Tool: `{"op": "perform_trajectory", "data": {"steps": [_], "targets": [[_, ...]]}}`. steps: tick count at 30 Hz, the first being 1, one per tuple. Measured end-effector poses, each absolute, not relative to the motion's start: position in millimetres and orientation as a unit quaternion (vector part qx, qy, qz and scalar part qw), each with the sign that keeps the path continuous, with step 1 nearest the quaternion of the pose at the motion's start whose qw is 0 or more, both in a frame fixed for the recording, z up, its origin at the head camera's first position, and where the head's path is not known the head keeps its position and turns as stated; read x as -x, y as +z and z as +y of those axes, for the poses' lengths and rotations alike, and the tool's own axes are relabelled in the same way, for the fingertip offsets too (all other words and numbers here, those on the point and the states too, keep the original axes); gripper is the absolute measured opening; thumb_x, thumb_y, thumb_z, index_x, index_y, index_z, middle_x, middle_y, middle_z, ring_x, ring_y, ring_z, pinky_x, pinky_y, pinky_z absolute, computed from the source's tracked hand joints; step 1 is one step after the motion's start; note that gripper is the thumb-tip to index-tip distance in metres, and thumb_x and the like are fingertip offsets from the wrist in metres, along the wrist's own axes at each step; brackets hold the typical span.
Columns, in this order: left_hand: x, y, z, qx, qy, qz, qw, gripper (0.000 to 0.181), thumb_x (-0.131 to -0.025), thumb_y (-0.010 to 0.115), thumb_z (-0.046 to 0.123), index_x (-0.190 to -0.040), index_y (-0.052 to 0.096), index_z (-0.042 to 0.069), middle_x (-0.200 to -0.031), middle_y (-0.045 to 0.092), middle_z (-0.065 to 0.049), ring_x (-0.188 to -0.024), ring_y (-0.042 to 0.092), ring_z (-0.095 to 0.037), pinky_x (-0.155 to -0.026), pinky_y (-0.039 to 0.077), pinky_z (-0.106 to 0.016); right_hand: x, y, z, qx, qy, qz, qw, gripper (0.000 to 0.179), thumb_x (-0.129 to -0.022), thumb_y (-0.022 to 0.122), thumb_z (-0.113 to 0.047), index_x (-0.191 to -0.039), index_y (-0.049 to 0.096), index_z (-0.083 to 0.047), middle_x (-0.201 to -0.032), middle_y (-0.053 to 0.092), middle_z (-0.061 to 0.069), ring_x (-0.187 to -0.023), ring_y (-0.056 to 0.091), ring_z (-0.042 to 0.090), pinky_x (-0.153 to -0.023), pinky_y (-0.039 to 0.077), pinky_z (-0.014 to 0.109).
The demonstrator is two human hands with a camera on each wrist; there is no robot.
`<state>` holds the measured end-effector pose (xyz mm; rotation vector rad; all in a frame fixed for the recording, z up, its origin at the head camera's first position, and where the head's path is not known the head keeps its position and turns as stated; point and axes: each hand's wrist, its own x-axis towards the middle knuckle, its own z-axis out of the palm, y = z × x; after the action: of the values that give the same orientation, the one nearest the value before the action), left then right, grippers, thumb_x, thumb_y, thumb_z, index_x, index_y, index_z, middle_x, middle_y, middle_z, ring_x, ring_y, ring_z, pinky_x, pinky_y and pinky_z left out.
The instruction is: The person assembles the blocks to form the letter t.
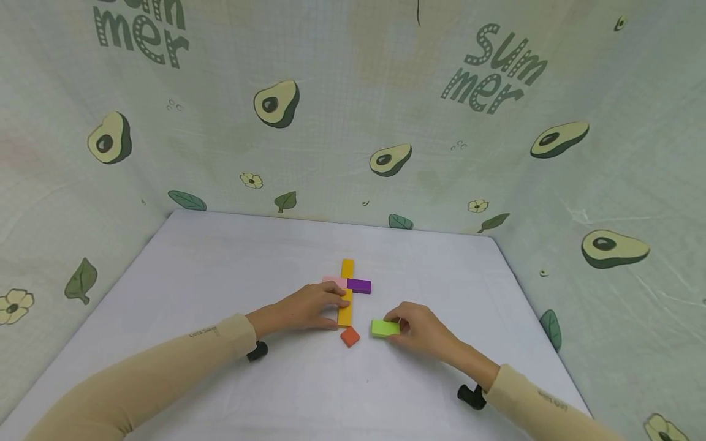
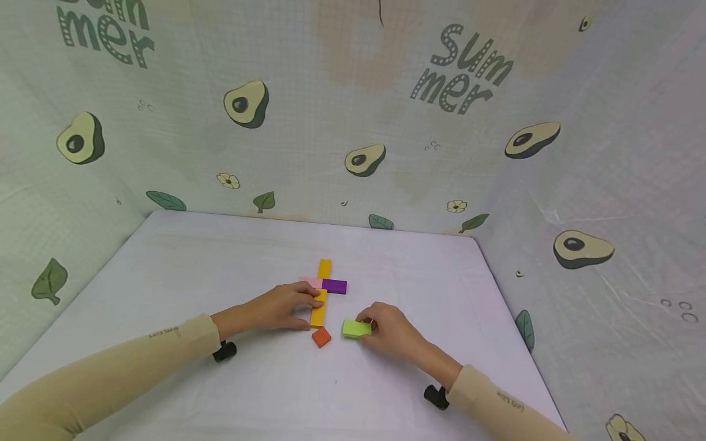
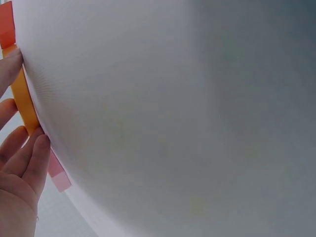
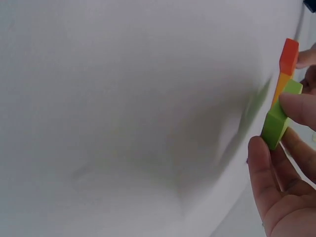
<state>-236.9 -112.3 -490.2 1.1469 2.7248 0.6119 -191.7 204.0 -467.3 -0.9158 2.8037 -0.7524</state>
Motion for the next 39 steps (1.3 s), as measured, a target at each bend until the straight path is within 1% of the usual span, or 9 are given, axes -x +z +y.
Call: {"op": "perform_trajectory", "data": {"steps": [4, 14, 19, 25, 39], "targets": [[236.5, -490.1, -112.1, -0.376, 0.199, 0.903, 0.064, 0.054, -0.091, 0.087, 0.033, -0.140, 0.071, 0.018, -0.145, 0.062, -0.001, -0.132, 0.060, -0.018, -0.110, 0.053, -0.033, 184.2, -469.7, 200.0, 0.300, -0.245, 0.920, 0.060, 0.029, -0.087, 0.088, -0.011, -0.114, 0.078, -0.013, -0.096, 0.067, -0.009, -0.084, 0.058, 0.008, -0.073, 0.054, 0.022], [236.5, -488.8, -111.8, -0.379, 0.197, 0.902, 0.059, 0.053, -0.091, 0.087, 0.034, -0.139, 0.072, 0.017, -0.144, 0.063, 0.000, -0.132, 0.060, -0.018, -0.110, 0.053, -0.033, 171.2, -469.4, 192.6, 0.312, -0.255, 0.912, 0.077, 0.028, -0.087, 0.087, -0.010, -0.113, 0.077, -0.012, -0.094, 0.066, -0.008, -0.081, 0.059, 0.010, -0.070, 0.052, 0.021], [237.2, -489.8, -111.8, -0.381, 0.196, 0.902, 0.055, 0.053, -0.091, 0.087, 0.035, -0.139, 0.072, 0.017, -0.143, 0.063, 0.000, -0.131, 0.060, -0.017, -0.110, 0.053, -0.033, 168.9, -469.6, 188.5, 0.313, -0.259, 0.910, 0.085, 0.027, -0.088, 0.087, -0.010, -0.113, 0.077, -0.012, -0.093, 0.065, -0.008, -0.081, 0.058, 0.009, -0.069, 0.052, 0.021], [236.8, -489.2, -112.4, -0.381, 0.206, 0.899, 0.061, 0.052, -0.091, 0.087, 0.034, -0.139, 0.072, 0.017, -0.143, 0.063, 0.000, -0.132, 0.060, -0.018, -0.111, 0.053, -0.033, 169.4, -471.9, 185.4, 0.318, -0.255, 0.909, 0.084, 0.027, -0.088, 0.087, -0.011, -0.113, 0.078, -0.012, -0.092, 0.065, -0.008, -0.080, 0.056, 0.007, -0.068, 0.051, 0.020], [234.9, -486.4, -112.8, -0.375, 0.211, 0.900, 0.068, 0.052, -0.092, 0.087, 0.034, -0.139, 0.072, 0.017, -0.145, 0.062, 0.000, -0.133, 0.059, -0.018, -0.112, 0.052, -0.034, 169.1, -473.2, 182.3, 0.317, -0.247, 0.912, 0.081, 0.027, -0.087, 0.088, -0.013, -0.112, 0.078, -0.013, -0.091, 0.064, -0.009, -0.080, 0.056, 0.007, -0.068, 0.050, 0.020]]}}
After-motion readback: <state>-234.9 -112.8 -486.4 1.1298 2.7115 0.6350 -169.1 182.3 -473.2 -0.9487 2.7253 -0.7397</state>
